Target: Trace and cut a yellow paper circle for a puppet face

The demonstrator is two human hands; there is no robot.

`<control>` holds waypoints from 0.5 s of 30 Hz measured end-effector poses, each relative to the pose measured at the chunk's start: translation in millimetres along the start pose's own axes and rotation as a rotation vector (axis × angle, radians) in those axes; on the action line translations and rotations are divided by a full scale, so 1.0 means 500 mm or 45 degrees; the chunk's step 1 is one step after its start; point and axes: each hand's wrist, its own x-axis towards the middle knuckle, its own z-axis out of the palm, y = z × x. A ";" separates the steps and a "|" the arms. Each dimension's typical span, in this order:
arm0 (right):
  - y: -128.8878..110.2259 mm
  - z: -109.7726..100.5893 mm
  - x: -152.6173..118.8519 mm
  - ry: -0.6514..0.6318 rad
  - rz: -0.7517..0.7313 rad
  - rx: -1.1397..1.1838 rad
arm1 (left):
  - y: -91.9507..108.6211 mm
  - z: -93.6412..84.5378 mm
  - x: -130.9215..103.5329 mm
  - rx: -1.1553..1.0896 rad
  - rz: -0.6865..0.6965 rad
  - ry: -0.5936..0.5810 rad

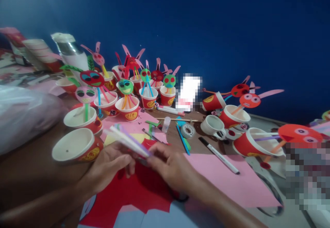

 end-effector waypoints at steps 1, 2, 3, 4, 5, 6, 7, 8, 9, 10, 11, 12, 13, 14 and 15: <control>-0.003 -0.017 0.002 0.036 0.012 0.022 | 0.001 -0.002 -0.001 -0.058 0.055 -0.048; -0.005 -0.035 0.004 0.067 -0.013 0.012 | 0.003 -0.004 -0.002 -0.129 0.104 -0.097; -0.007 -0.052 0.005 0.106 -0.038 0.012 | 0.006 -0.005 -0.003 -0.204 0.137 -0.143; -0.008 -0.067 0.005 0.134 -0.036 0.003 | 0.010 -0.007 -0.003 -0.269 0.142 -0.181; -0.010 -0.079 0.005 0.150 -0.047 -0.023 | 0.016 -0.008 -0.003 -0.334 0.128 -0.210; -0.011 -0.088 0.003 0.158 -0.059 -0.060 | 0.024 -0.009 -0.002 -0.398 0.093 -0.217; -0.012 -0.094 0.002 0.153 -0.079 -0.094 | 0.031 -0.010 0.000 -0.446 0.036 -0.209; -0.014 -0.098 0.000 0.134 -0.108 -0.125 | 0.039 -0.012 0.001 -0.486 -0.012 -0.188; -0.017 -0.099 -0.002 0.106 -0.139 -0.148 | 0.047 -0.013 0.002 -0.497 -0.073 -0.163; -0.020 -0.099 -0.004 0.084 -0.170 -0.164 | 0.054 -0.014 0.002 -0.475 -0.121 -0.150; -0.023 -0.097 -0.006 0.059 -0.186 -0.180 | 0.060 -0.014 0.000 -0.414 -0.161 -0.157; -0.027 -0.095 -0.008 0.030 -0.183 -0.198 | 0.065 -0.013 -0.004 -0.307 -0.203 -0.190; -0.030 -0.091 -0.009 -0.006 -0.169 -0.215 | 0.070 -0.011 -0.010 -0.168 -0.238 -0.230; -0.033 -0.087 -0.011 -0.049 -0.148 -0.226 | 0.074 -0.007 -0.019 -0.008 -0.276 -0.281; -0.036 -0.082 -0.014 -0.097 -0.125 -0.224 | 0.077 -0.001 -0.029 0.164 -0.334 -0.327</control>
